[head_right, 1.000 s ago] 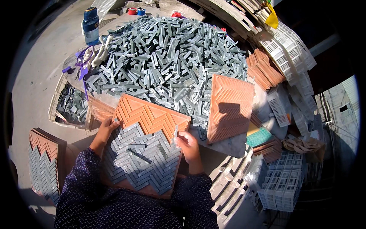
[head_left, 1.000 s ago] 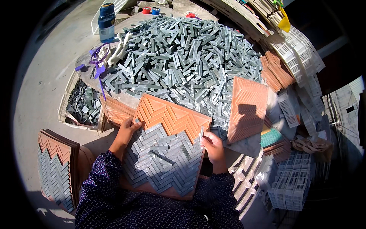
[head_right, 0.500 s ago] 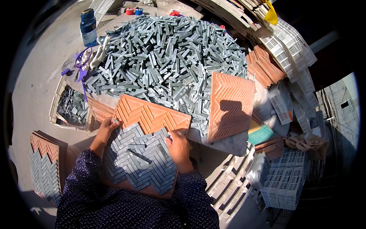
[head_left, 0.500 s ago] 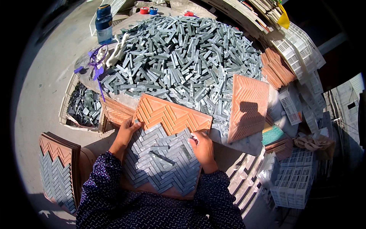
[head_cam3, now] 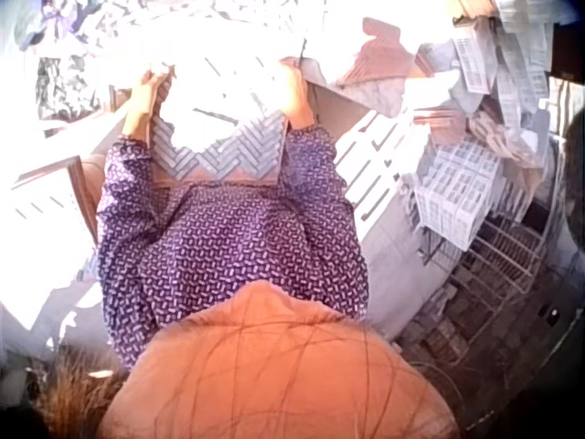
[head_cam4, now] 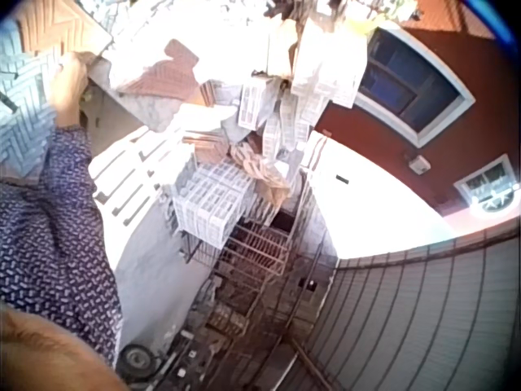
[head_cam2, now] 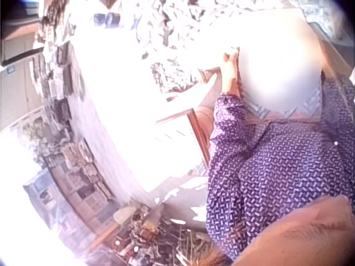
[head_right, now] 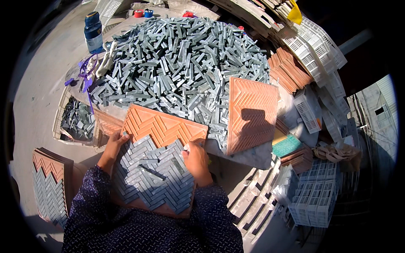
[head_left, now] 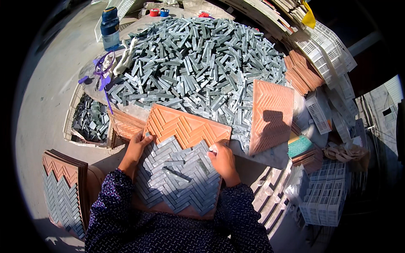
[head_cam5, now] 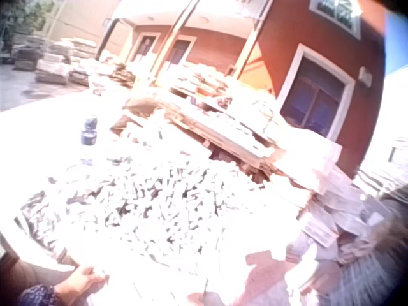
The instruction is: The person arranges small gray rectangular tiles onto a square orange board to form a herringbone pattern. They pick tiles from a nearby pile, place them one by one, and occasionally adjust their positions. The person completes one board and begins working on a second board.
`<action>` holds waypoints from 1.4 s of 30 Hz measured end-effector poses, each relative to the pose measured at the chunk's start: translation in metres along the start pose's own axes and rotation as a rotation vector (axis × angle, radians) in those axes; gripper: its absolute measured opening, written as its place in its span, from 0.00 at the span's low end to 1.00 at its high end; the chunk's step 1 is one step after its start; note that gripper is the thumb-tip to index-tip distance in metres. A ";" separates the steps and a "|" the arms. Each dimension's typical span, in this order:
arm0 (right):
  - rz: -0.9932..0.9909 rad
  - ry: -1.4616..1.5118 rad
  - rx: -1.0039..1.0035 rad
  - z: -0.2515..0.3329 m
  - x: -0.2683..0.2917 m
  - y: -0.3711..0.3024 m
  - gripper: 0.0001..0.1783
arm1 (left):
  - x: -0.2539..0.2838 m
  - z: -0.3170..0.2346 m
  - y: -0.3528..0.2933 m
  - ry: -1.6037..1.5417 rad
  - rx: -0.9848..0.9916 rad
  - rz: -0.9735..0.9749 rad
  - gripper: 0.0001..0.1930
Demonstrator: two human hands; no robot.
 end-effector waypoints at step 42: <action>-0.131 0.101 0.175 -0.017 0.006 0.019 0.11 | -0.004 -0.001 0.000 -0.032 0.009 -0.023 0.14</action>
Point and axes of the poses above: each hand's wrist, its own y-axis towards the middle knuckle, its own x-axis out of the back of the hand, z = x × y, the point moved 4 cm from there along y, towards the middle knuckle, and after that the axes turned 14 degrees about z, right-handed, at the moved point
